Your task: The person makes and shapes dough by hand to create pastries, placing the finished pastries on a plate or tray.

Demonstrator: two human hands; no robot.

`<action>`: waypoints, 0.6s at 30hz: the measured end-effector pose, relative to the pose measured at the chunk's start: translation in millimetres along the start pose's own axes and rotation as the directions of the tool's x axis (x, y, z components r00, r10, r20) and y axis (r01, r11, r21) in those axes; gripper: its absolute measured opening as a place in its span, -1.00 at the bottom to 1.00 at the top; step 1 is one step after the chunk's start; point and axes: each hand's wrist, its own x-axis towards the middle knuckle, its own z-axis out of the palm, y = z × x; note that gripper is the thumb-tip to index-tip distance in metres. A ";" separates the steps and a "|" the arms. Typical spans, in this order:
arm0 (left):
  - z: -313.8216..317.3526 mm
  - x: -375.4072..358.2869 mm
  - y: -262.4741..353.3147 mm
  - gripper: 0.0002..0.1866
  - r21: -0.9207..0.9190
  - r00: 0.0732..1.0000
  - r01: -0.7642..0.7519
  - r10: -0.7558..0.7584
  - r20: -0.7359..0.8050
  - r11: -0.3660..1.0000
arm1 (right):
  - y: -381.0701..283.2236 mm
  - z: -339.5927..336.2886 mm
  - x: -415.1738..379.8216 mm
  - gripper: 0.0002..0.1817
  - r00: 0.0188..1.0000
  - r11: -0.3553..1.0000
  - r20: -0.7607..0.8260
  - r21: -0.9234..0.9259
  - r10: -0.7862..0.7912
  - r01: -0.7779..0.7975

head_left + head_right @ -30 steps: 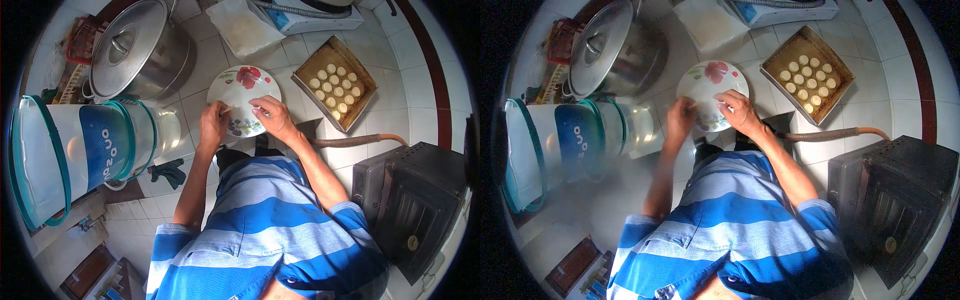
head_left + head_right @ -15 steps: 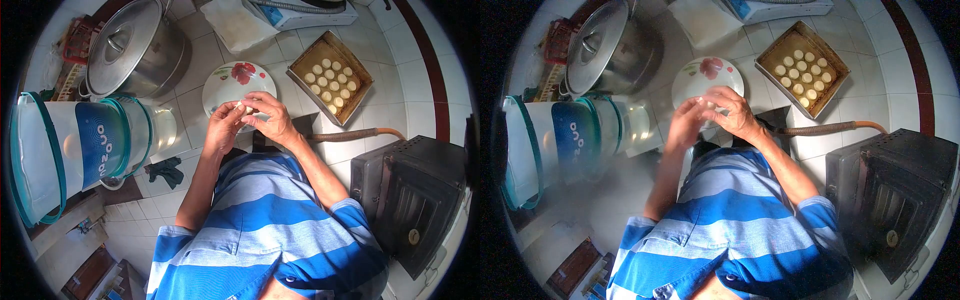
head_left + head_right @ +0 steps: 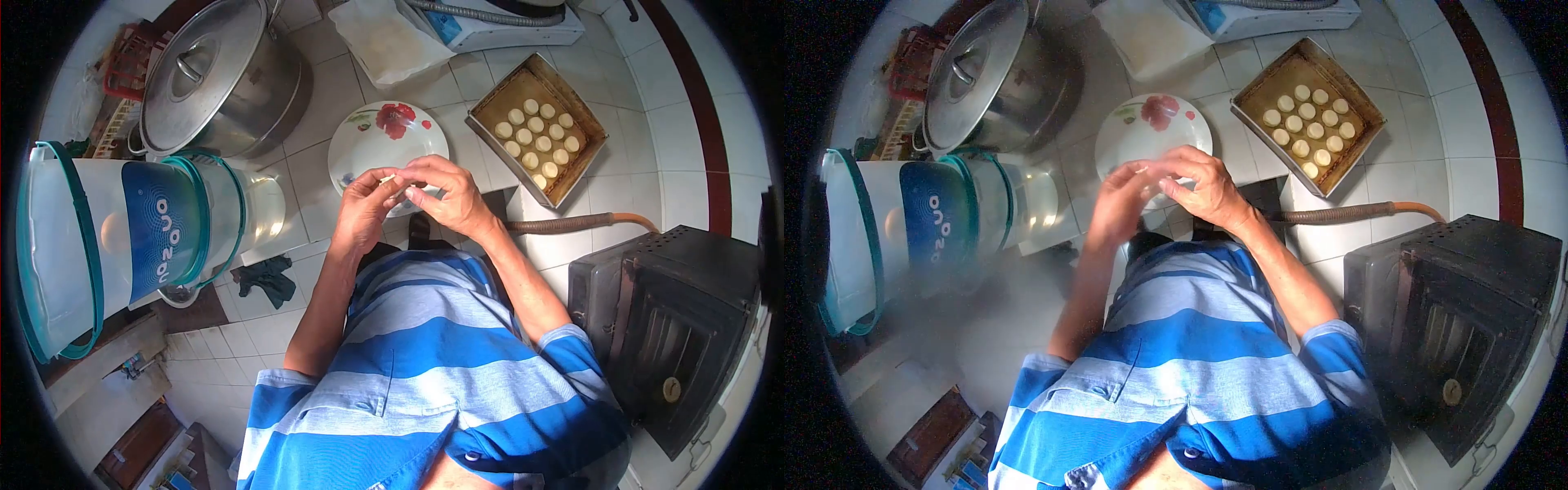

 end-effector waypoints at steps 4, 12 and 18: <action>-7.7 -2.0 0.7 -0.71 0.225 0.999 0.030 -0.035 0.019 0.974 | 15.6 -3.6 -9.7 -0.72 0.998 0.999 0.058 -0.043 -0.026 0.028; -18.2 -1.7 7.8 -0.76 0.465 0.997 -0.032 -0.003 0.074 0.885 | 29.5 -4.5 -11.3 -0.69 0.947 0.923 0.171 -0.233 -0.271 0.306; -24.1 -5.9 5.9 -0.73 0.423 1.000 -0.001 0.007 -0.013 0.906 | 73.0 4.6 1.4 -0.81 0.983 0.896 0.053 -0.405 -0.175 0.181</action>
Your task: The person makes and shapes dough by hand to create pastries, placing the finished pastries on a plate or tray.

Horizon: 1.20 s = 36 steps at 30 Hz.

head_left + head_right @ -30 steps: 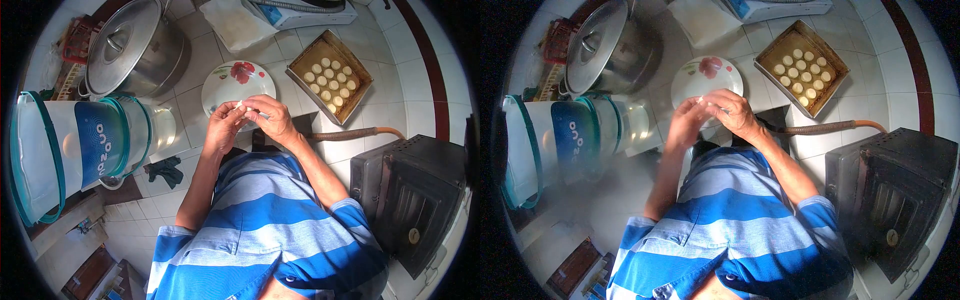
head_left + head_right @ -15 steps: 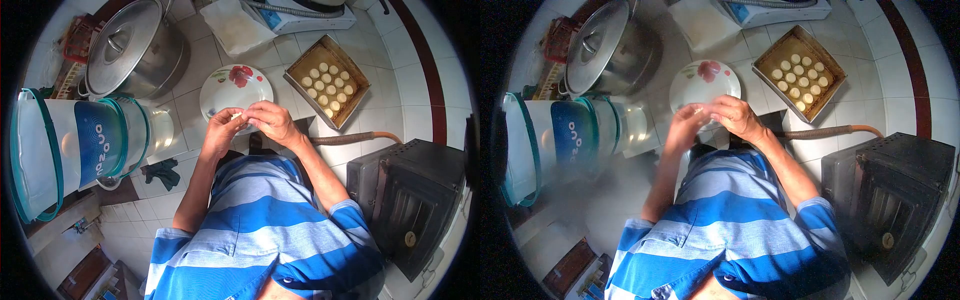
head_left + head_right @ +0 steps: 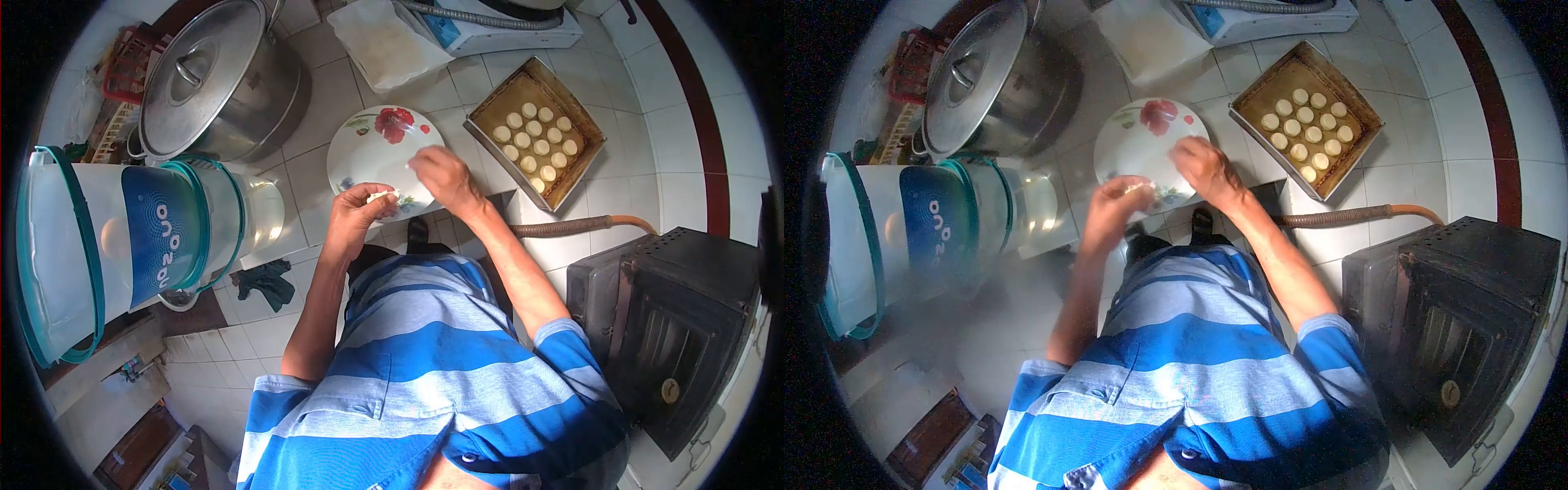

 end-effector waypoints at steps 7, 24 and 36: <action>13.0 -6.7 8.6 -0.64 -0.420 0.997 0.046 -0.066 -0.035 0.906 | 23.5 21.4 12.5 -0.79 0.998 0.937 -0.033 -0.345 0.050 -0.058; 13.9 8.6 -5.7 -0.71 -0.407 0.998 0.065 -0.068 0.008 0.911 | -49.7 -10.7 3.9 -0.71 0.973 0.884 0.051 0.410 0.226 -0.227; 12.3 2.7 -1.4 -0.65 -0.379 1.000 0.021 -0.020 0.008 0.925 | -60.9 -21.3 5.1 -0.77 0.977 0.866 0.084 0.452 0.196 -0.213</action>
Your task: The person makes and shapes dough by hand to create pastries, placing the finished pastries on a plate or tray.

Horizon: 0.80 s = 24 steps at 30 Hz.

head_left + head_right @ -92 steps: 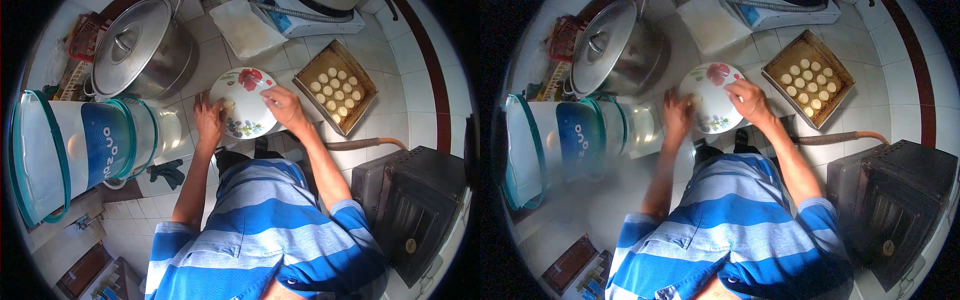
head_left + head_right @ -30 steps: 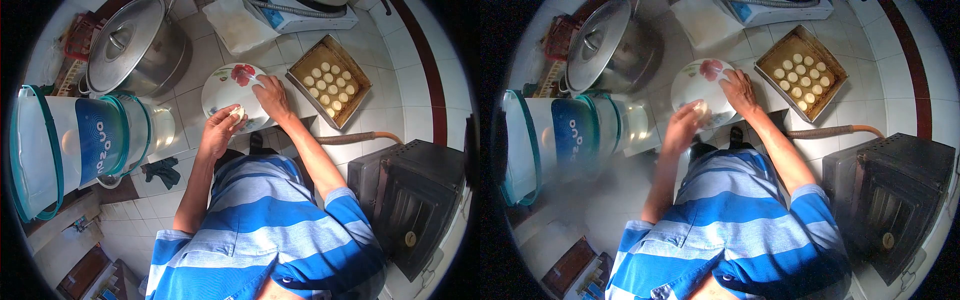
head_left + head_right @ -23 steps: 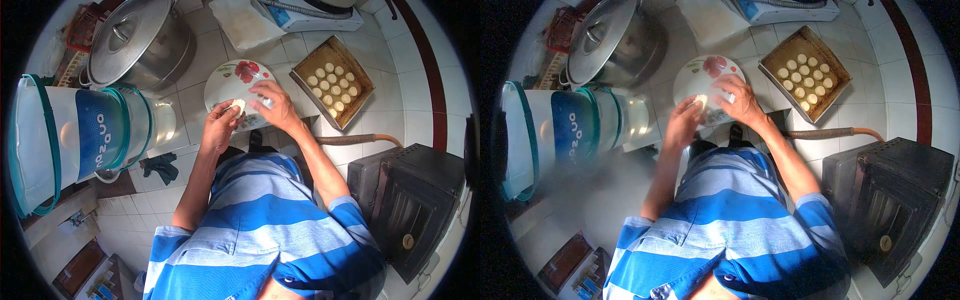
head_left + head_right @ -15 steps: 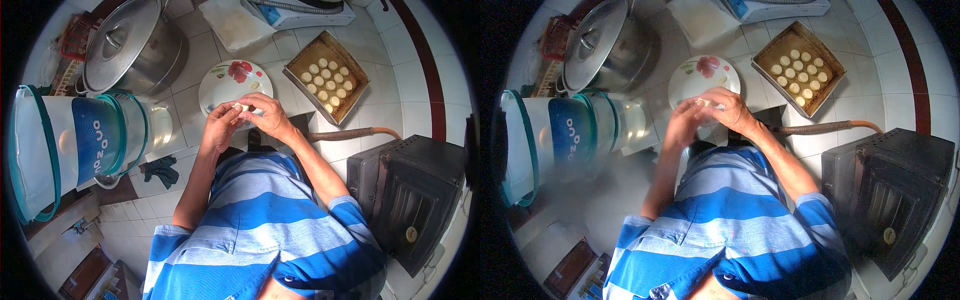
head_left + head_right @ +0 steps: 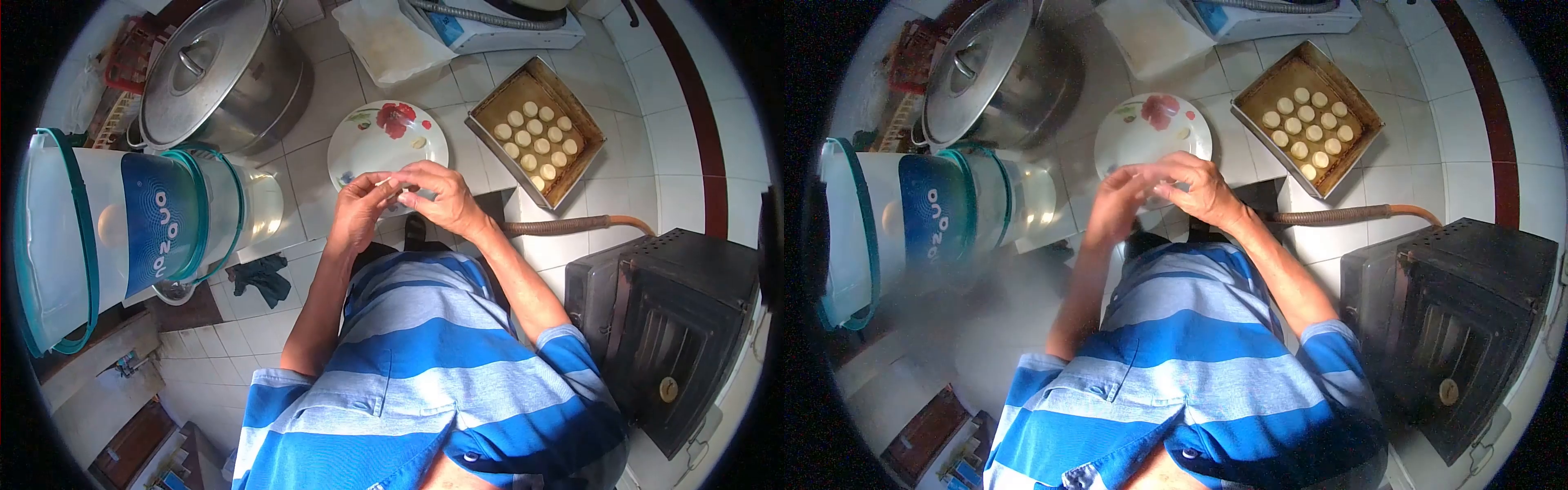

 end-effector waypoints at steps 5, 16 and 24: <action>-7.1 -2.1 -4.0 -0.64 0.178 0.999 -0.012 0.004 0.045 0.984 | 11.1 -5.9 -7.4 -0.77 0.989 0.987 0.084 -0.095 -0.124 0.132; -6.0 -3.5 17.2 -0.77 0.561 0.997 -0.021 -0.027 0.077 0.828 | 15.2 -10.3 -12.9 -0.74 0.949 0.912 0.168 -0.273 -0.268 0.306; -1.6 -0.2 17.8 -0.79 0.516 0.995 0.009 -0.061 0.084 0.856 | 44.3 -14.8 -17.4 -0.78 0.992 0.919 -0.052 -0.385 -0.115 0.087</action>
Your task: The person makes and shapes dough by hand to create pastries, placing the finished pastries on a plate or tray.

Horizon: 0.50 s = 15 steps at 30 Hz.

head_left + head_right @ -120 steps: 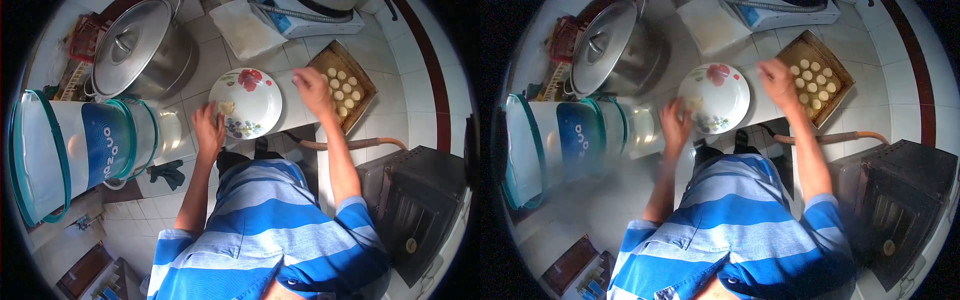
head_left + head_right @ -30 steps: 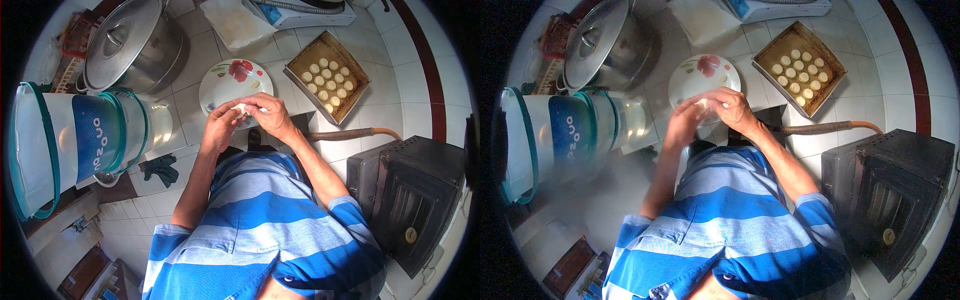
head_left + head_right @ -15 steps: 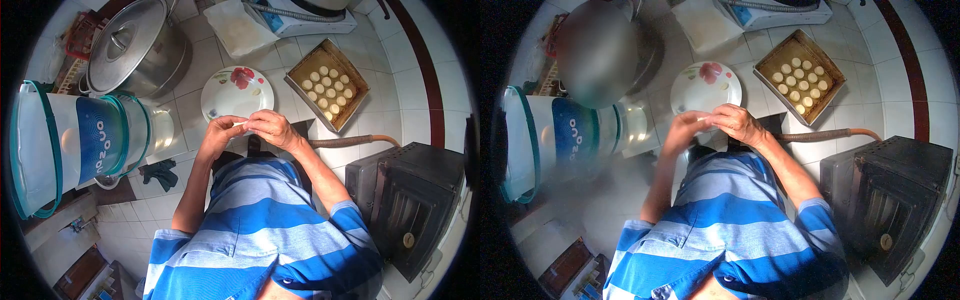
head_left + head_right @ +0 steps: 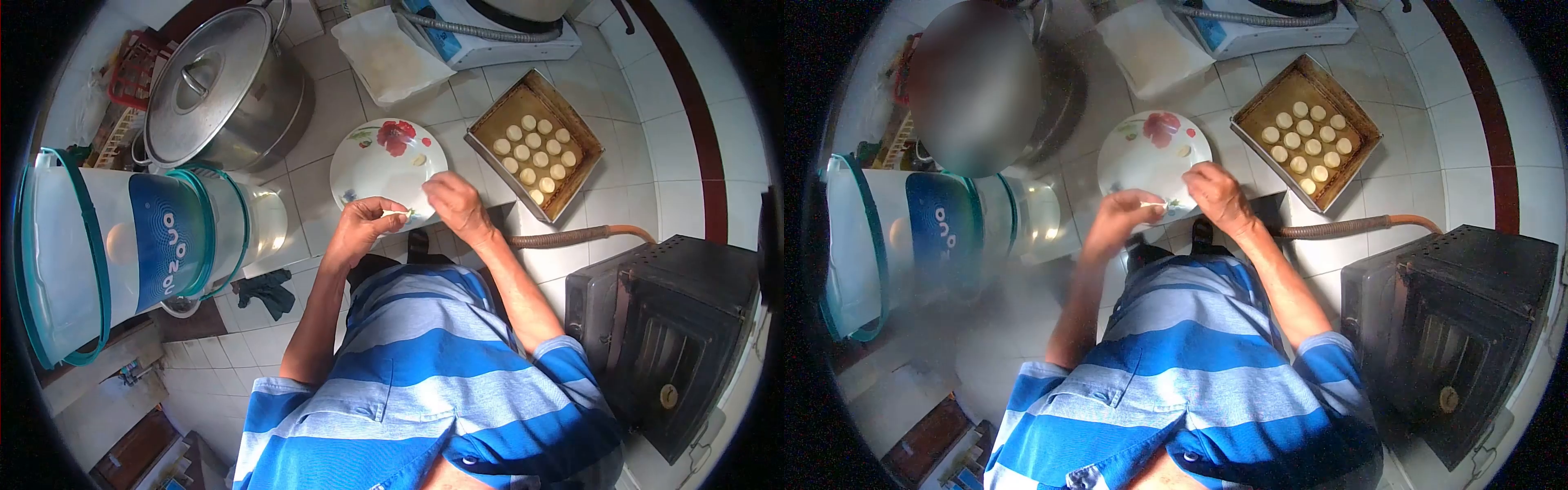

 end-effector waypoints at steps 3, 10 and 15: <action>-3.9 6.2 5.4 -0.78 -0.003 0.999 -0.009 0.009 -0.037 1.000 | 3.6 -5.7 -4.0 -0.80 0.976 0.978 -0.072 0.068 0.204 -0.199; -28.1 62.7 7.4 -0.65 0.393 0.954 -0.172 0.252 -0.161 0.903 | -4.6 -10.7 -20.5 -0.82 0.952 0.953 -0.078 0.085 0.296 -0.290; -39.8 107.3 5.5 -0.62 0.847 0.857 -0.236 0.513 -0.050 0.476 | -11.7 -4.4 -27.2 -0.84 0.891 0.881 -0.019 0.159 0.454 -0.446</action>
